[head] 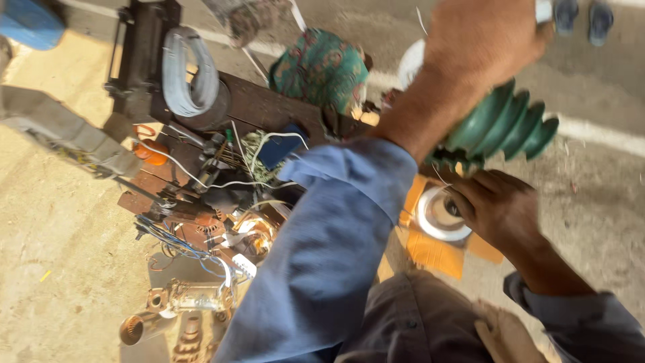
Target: The person winds a thin metal wire from a large spool onto a green plastic spool. They hold the spool in one hand and guide the wire with the other, wrapping it around the grooves. The person works at a cluttered outdoor table with various tools and parts.
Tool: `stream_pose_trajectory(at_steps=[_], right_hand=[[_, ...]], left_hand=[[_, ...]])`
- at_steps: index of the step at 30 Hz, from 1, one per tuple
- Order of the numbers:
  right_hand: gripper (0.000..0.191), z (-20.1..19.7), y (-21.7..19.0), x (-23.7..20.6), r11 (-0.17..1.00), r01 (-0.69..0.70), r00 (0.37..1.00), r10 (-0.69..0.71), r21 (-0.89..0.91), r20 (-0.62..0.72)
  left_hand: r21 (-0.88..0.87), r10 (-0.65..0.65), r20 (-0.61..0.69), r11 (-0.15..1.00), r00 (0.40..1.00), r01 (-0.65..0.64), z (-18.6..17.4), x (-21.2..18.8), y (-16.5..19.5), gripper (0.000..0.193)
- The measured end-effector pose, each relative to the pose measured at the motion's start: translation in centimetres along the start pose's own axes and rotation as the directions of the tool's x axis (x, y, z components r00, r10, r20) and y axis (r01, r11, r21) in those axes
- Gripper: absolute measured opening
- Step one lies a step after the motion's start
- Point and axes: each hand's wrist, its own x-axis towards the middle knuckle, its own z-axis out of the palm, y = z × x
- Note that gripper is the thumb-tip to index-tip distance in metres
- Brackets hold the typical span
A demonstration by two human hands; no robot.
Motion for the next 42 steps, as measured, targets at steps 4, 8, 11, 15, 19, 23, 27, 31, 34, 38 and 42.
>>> stream_pose_trajectory(at_steps=[4,8,11,15,19,23,27,31,34,38,42], right_hand=[[0.026,-3.4,3.2,3.5,0.966,0.084,0.992,-0.103,-0.243,-0.070],[0.024,-5.3,10.5,8.1,0.977,0.135,0.951,-0.175,-0.166,-0.255],[0.020,-4.0,15.3,10.9,0.994,-0.080,0.968,0.095,0.073,-0.231],[0.006,2.4,18.2,11.9,0.841,-0.085,0.953,0.226,0.534,-0.203],[0.005,8.8,15.3,5.7,0.744,-0.460,0.879,0.459,0.484,0.129],[0.006,11.9,7.5,-0.5,0.768,-0.561,0.825,0.486,0.310,0.289],[0.008,9.6,-0.1,-1.9,0.960,-0.177,0.984,0.181,0.216,0.002],[0.016,1.4,-1.4,0.3,0.953,-0.010,0.996,0.036,0.301,-0.083],[0.022,-3.6,3.2,4.5,0.960,0.218,0.969,-0.234,-0.173,-0.075],[0.030,-5.3,13.8,10.4,0.994,0.098,0.945,-0.080,0.043,-0.316],[0.025,4.7,19.1,10.3,0.546,-0.159,0.891,0.438,0.823,-0.119]], left_hand=[[-0.084,-0.031,-0.009,0.996,0.999,0.030,-2.7,0.0,1.0,0.035],[-0.067,-0.070,0.189,0.994,0.980,0.084,-3.7,0.6,1.6,0.038],[-0.063,-0.056,0.186,0.996,0.981,0.069,-3.6,0.6,1.5,0.039],[-0.055,-0.066,0.147,0.996,0.987,0.075,-3.4,0.5,1.6,0.047],[-0.044,-0.064,0.106,0.997,0.992,0.069,-3.6,0.2,1.7,0.038],[-0.072,-0.059,0.063,0.995,0.996,0.063,-3.2,0.0,1.7,0.037],[-0.089,-0.061,0.058,0.994,0.996,0.066,-2.9,-0.3,1.6,0.035],[-0.095,-0.060,0.123,0.993,0.991,0.072,-3.4,-0.1,1.7,0.032],[-0.082,-0.044,0.094,0.995,0.995,0.052,-3.8,0.1,1.8,0.032],[-0.116,-0.052,0.116,0.991,0.992,0.066,-3.9,0.3,1.8,0.032],[-0.078,-0.037,0.091,0.996,0.995,0.044,-3.5,0.1,1.7,0.033]])
